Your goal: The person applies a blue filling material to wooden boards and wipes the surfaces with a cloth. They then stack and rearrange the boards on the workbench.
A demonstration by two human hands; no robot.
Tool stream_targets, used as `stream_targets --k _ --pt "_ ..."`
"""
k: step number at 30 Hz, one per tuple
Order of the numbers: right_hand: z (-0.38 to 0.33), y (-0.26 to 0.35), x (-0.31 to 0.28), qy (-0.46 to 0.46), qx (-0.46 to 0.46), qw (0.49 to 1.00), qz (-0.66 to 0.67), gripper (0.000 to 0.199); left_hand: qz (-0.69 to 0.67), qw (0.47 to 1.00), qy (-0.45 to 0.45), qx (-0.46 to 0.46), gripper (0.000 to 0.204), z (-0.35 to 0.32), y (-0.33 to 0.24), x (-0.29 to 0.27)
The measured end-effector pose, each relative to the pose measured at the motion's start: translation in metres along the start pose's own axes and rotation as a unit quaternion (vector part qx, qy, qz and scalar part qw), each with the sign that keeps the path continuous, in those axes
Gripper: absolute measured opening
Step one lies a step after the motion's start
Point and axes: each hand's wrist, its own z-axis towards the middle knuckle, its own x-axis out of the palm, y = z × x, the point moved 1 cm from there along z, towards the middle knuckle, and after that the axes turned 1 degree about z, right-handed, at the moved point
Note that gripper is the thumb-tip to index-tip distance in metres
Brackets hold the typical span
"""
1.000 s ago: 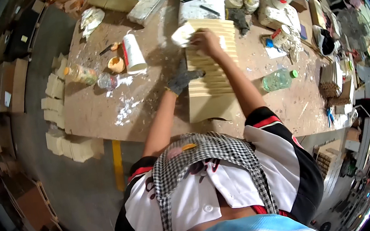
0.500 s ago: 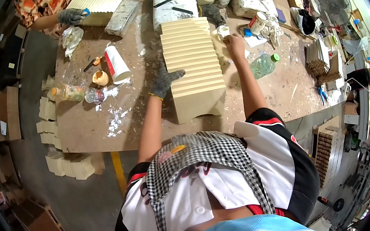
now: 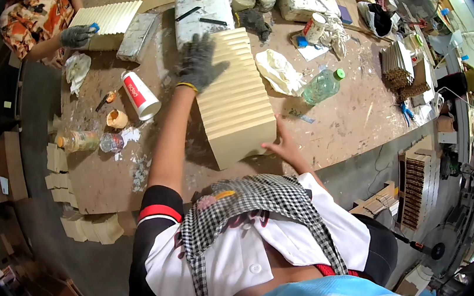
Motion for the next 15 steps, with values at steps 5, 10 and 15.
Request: stream_targets --k 5,10,15 --pt "0.012 -0.006 0.019 -0.006 0.086 0.996 0.023 0.117 0.007 0.992 0.011 0.123 0.079 -0.011 -0.074 0.007" --pt "0.035 0.021 0.012 0.057 0.08 0.991 0.086 0.11 0.014 0.996 -0.004 0.083 0.081 -0.068 -0.089 -0.008" --pt "0.042 0.03 0.011 0.055 0.035 0.994 0.083 0.114 -0.156 0.981 -0.017 -0.115 0.112 -0.125 -0.062 0.004"
